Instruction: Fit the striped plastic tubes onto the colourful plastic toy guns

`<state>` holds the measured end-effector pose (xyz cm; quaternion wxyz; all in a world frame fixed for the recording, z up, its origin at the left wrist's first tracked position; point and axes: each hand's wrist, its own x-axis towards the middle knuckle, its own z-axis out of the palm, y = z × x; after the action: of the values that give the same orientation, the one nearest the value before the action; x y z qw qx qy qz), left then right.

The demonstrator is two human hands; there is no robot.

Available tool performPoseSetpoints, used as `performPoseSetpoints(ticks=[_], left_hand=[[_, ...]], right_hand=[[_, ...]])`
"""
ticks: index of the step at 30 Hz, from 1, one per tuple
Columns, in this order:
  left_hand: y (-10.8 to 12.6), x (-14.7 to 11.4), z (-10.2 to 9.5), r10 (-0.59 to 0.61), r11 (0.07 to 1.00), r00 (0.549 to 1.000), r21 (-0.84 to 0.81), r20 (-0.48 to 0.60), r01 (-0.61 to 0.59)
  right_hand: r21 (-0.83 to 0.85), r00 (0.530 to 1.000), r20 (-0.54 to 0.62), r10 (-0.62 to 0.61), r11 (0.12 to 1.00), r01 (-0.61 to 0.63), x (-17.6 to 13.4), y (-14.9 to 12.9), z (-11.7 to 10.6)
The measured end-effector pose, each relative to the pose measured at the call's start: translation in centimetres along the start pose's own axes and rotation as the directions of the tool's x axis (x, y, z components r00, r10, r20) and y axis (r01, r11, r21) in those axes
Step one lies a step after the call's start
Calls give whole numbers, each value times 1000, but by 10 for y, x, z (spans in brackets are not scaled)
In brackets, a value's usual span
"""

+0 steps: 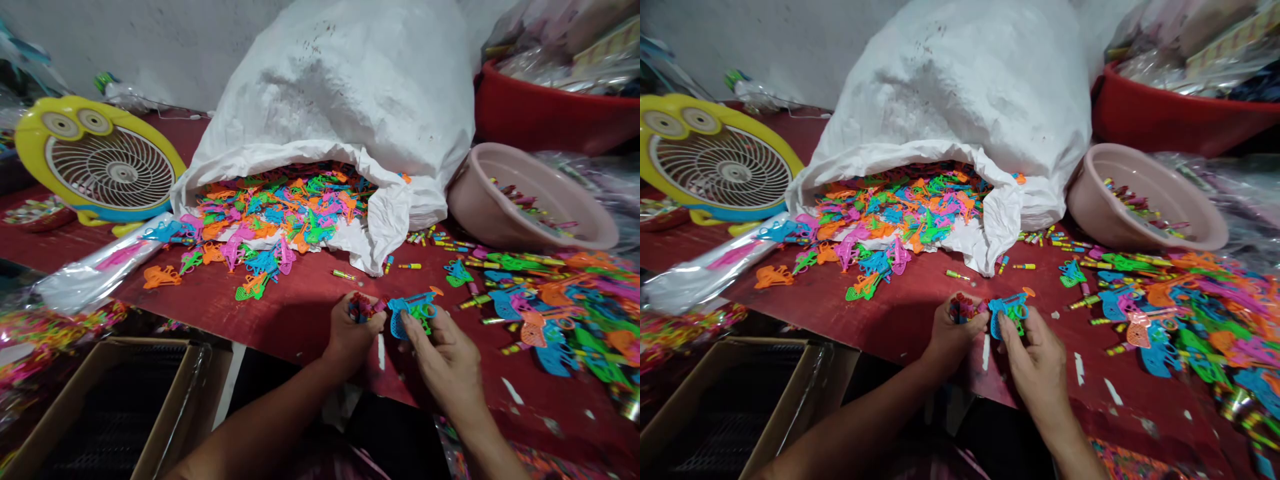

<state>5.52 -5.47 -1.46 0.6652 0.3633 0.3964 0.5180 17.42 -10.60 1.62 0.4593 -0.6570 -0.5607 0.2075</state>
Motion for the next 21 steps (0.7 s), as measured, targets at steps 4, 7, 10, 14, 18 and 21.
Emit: performPoseSetpoints(ticks=[4, 7, 10, 14, 18, 21], left_hand=[[-7, 0, -1, 45, 998, 999, 41, -26, -44], [-11, -2, -3, 139, 979, 990, 157, -38, -132], [-11, -4, -6, 246, 931, 969, 277, -3, -236], [-11, -5, -5, 252, 925, 968, 292, 12, -244], [-12, -3, -3, 103, 978, 994, 182, -21, -98], [0, 2, -9, -16, 998, 996, 59, -88, 21]], right_hand=[[-21, 1000, -4, 16, 1000, -16, -2, 0, 2], [-57, 1000, 2, 3, 998, -3, -1, -4, 1], [-76, 1000, 3, 9, 997, -8, 2, -7, 0], [2, 998, 33, 60, 998, -60, 6, -7, 2], [218, 971, 116, 207, 949, -229, 15, 5, -3], [246, 949, -48, 310, 925, -290, 34, 22, -37]])
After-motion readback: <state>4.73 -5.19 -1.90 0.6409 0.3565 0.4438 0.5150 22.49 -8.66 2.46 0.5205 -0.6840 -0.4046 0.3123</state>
